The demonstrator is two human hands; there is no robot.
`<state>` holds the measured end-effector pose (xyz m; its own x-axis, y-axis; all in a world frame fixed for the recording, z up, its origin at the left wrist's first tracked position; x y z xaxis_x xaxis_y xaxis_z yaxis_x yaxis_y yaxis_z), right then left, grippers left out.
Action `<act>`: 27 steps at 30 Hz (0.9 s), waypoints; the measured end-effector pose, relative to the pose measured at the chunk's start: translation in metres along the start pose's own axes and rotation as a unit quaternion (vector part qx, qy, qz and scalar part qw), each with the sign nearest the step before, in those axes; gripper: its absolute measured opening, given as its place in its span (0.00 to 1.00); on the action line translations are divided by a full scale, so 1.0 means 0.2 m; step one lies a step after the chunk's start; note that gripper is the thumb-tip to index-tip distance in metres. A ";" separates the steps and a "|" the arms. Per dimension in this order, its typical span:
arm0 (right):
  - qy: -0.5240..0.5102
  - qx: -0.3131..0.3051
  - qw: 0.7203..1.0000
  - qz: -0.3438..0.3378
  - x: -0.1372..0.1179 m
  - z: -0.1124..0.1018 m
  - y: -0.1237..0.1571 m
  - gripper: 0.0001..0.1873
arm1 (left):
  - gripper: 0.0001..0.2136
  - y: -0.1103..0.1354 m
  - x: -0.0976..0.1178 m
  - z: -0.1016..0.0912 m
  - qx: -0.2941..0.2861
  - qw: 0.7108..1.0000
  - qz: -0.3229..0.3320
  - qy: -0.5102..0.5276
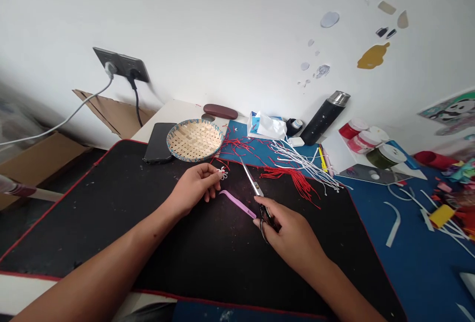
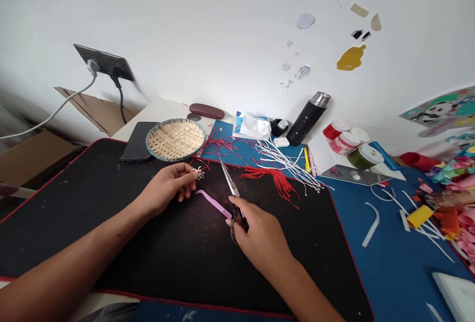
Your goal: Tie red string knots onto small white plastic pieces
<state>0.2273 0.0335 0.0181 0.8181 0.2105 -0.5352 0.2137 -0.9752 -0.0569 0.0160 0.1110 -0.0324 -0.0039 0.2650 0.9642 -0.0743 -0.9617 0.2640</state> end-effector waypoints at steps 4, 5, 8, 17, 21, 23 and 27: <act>0.076 -0.016 0.996 -0.034 0.01 -0.03 -0.04 0.25 | 0.14 0.01 0.01 0.01 -0.006 1.000 0.003 0.002; 0.103 -0.029 0.993 -0.043 0.01 -0.03 -0.05 0.26 | 0.14 0.01 0.01 0.01 -0.007 1.000 0.005 0.002; 0.183 -0.081 0.978 -0.061 0.01 -0.02 -0.07 0.26 | 0.14 0.03 0.02 0.02 -0.011 1.000 0.009 0.004; 0.144 -0.083 0.983 -0.080 -0.08 -0.16 -0.10 0.16 | 0.16 0.10 0.06 0.10 -0.057 0.997 0.035 -0.037; -0.024 -0.067 0.997 -0.017 -0.12 -0.11 -0.14 0.13 | 0.15 0.15 0.08 0.15 -0.087 0.992 0.054 -0.078; -0.101 -0.070 0.992 -0.003 -0.13 -0.05 -0.18 0.13 | 0.14 0.17 0.09 0.17 -0.098 0.988 0.065 -0.098; -0.222 -0.051 0.973 0.028 -0.12 0.03 -0.24 0.13 | 0.13 0.19 0.10 0.19 -0.114 0.984 0.082 -0.114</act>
<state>0.1942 0.0746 0.0276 0.5226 0.0856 -0.8483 0.2463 -0.9677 0.0540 0.0516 0.0775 -0.0031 0.1867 0.0612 0.9805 -0.3123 -0.9426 0.1183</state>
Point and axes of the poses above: each hand's wrist, its own y-axis away from the middle knuckle, its own z-axis out of the palm, x = y × z, the point moved 10 cm from there along -y, towards the middle knuckle, and after that the axes turned 5 degrees about x, right-handed, at the moved point
